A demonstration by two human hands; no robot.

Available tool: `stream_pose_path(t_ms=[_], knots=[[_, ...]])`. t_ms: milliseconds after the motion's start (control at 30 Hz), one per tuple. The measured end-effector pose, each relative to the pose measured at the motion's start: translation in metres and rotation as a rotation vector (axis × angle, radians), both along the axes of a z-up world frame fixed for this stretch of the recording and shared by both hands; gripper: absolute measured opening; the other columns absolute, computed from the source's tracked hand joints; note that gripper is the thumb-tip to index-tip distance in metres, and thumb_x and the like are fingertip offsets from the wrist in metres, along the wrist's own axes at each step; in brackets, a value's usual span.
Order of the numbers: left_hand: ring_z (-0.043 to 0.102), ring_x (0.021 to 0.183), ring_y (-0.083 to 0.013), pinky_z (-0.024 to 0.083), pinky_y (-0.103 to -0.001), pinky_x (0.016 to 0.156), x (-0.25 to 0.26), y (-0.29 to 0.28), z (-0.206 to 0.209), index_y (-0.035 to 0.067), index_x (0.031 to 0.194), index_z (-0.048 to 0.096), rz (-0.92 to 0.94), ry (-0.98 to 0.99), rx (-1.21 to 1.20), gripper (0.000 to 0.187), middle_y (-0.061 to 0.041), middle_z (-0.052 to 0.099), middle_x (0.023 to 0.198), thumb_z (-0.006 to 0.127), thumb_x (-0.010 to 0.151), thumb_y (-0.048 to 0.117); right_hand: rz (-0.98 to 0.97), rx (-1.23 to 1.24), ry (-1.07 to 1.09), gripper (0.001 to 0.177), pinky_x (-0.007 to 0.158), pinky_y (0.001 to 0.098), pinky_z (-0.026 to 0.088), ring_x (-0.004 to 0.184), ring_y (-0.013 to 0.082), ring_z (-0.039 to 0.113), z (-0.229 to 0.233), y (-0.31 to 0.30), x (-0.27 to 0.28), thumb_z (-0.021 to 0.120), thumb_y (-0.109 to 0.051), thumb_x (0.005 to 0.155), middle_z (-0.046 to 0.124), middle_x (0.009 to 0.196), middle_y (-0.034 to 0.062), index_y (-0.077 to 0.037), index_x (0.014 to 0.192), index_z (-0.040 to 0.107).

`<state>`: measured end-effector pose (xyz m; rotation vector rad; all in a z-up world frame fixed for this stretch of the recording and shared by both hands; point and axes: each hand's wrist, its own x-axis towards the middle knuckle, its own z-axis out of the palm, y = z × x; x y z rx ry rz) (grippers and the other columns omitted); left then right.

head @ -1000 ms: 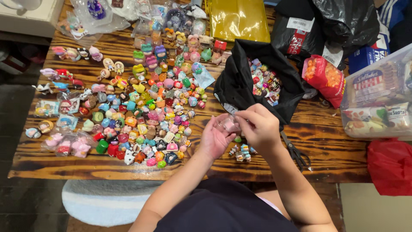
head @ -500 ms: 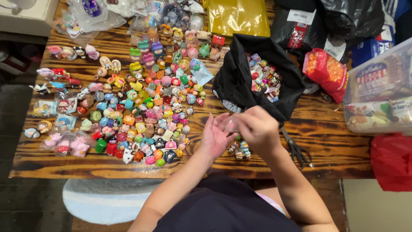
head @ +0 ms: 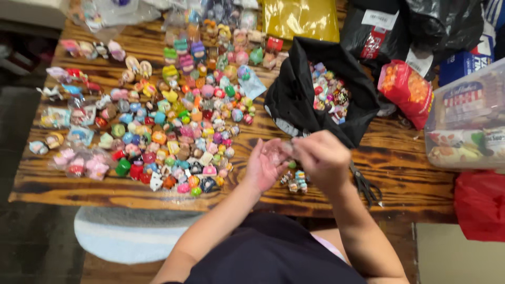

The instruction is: The person sorts a large collection of small, colorful figurines on a wooden table. They pick up individual items, inspect them, and place them into a black bag or arrange them in rows on the table surface.

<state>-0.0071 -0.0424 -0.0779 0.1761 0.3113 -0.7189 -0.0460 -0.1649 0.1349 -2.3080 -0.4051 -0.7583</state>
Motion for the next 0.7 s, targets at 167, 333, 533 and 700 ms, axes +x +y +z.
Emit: stream_pose_path(t_ms=[167,333,533,700], knots=[[0.067,0.116,-0.0312,0.06,-0.044,0.086,0.002,0.006,-0.004,0.008,0.129,0.063,0.007,-0.048,-0.018,0.047,-0.011,0.07,0.124,0.046,0.105,0.044,-0.221,0.601,0.148,0.008,0.066,0.023,0.045,0.072,0.0089,0.058,-0.025,-0.084,-0.021,0.073,0.0,0.101,0.069,0.091,0.0065,0.003,0.108,0.075],[0.063,0.122,-0.0325,0.057,-0.045,0.095,0.004,0.005,-0.009,0.004,0.13,0.061,-0.022,-0.104,-0.007,0.039,-0.014,0.066,0.132,0.051,0.096,0.019,-0.379,1.095,0.12,0.008,0.058,0.0209,0.048,0.065,0.0086,0.058,-0.123,-0.187,-0.051,0.069,-0.004,0.102,0.071,0.09,0.0068,0.002,0.108,0.07],[0.059,0.129,-0.0346,0.053,-0.047,0.1,0.002,0.002,0.001,0.007,0.131,0.055,-0.065,-0.248,0.215,0.042,-0.017,0.06,0.136,0.053,0.09,0.003,-0.663,1.564,0.117,0.008,0.056,0.0263,0.054,0.067,0.013,0.065,-0.222,-0.256,-0.098,0.066,-0.008,0.099,0.067,0.083,0.0035,-0.008,0.106,0.061],[0.061,0.128,-0.037,0.055,-0.046,0.099,-0.002,-0.009,0.016,0.009,0.127,0.048,-0.097,-0.385,0.338,0.039,-0.011,0.059,0.116,0.053,0.09,0.001,-0.742,1.7,-0.005,0.012,0.064,0.0306,0.058,0.077,0.0181,0.068,-0.269,-0.307,-0.126,0.066,-0.009,0.098,0.068,0.089,0.0056,-0.009,0.109,0.061]])
